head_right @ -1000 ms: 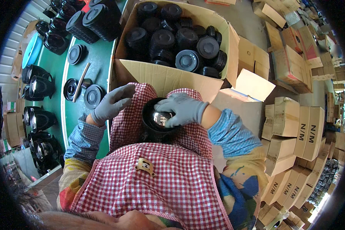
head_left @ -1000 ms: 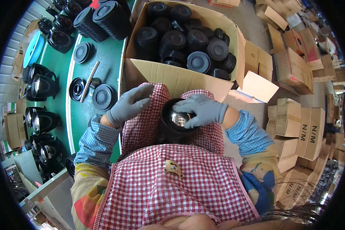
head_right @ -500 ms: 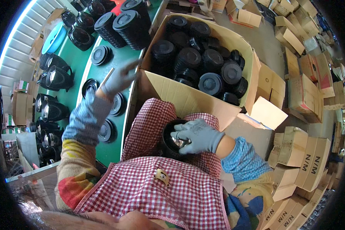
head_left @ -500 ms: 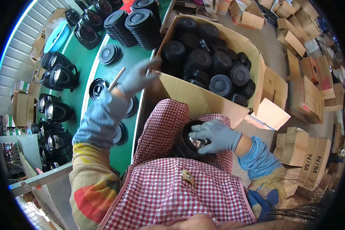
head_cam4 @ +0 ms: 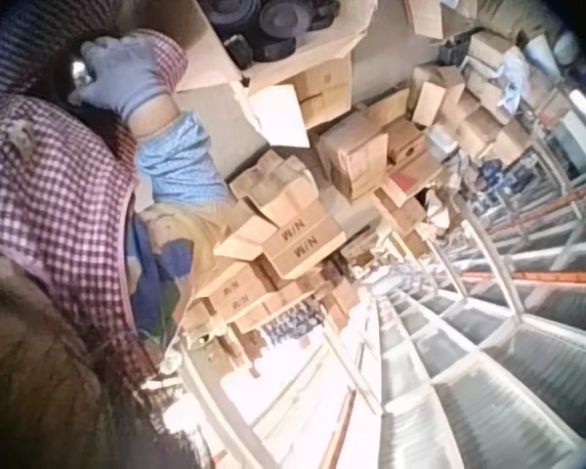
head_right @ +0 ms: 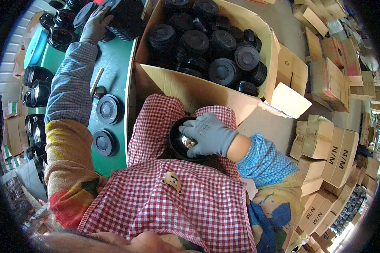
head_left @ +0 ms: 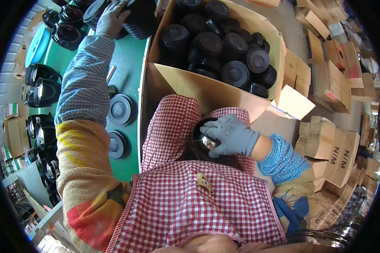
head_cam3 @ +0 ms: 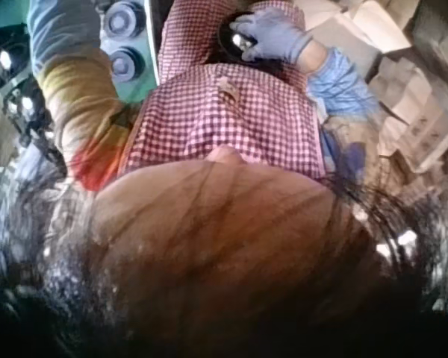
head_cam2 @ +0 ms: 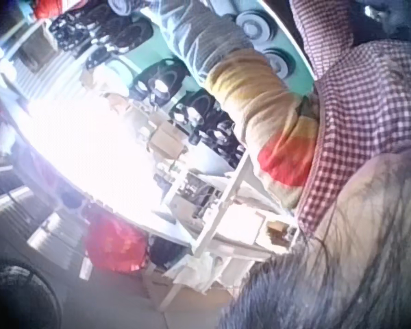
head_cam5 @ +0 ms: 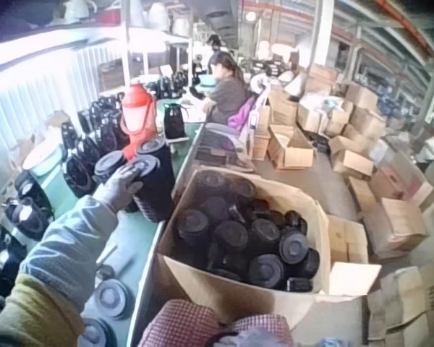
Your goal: The person sits on the floor and repeatedly picks up black kettle bodies and lids from a cardboard box. They insert a metal rod into the kettle body, attach the lid, and place the assembled unit on a green table. The process is repeated for multiple units.
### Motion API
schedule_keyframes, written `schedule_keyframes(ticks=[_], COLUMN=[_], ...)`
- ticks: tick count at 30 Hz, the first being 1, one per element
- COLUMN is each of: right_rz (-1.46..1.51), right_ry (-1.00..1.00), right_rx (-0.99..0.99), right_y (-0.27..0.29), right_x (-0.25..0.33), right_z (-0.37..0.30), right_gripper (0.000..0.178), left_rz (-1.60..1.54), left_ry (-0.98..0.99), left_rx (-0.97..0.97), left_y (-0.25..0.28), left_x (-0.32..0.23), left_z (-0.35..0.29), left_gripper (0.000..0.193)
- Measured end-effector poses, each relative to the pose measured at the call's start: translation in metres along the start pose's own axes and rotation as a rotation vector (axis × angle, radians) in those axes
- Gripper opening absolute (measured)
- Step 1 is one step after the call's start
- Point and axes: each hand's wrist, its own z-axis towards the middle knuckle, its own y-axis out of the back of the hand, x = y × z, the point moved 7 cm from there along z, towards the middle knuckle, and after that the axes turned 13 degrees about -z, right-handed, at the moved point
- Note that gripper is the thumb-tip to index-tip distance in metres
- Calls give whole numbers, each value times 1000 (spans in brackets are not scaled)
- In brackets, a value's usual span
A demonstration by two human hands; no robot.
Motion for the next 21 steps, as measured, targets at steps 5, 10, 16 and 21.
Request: schedule_keyframes(ticks=[5,10,16,21], right_rz=[229,536,1371,1648], right_ry=[27,-254,85,175], right_rx=[-471,-1285,-976,-1063], right_y=[28,80,19,-36], right_x=[-25,-71,-73,-58], right_z=[-13,-74,-50,-79], right_gripper=[67,54,57,48], left_rz=[131,-803,-1506,-1889], left_ry=[-131,-110,122,398], left_rx=[-6,284,610,568], left_y=[37,81,72,48], left_x=[-15,-145,-340,-373], left_z=[15,-8,-129,-171], left_gripper=[41,43,51,63])
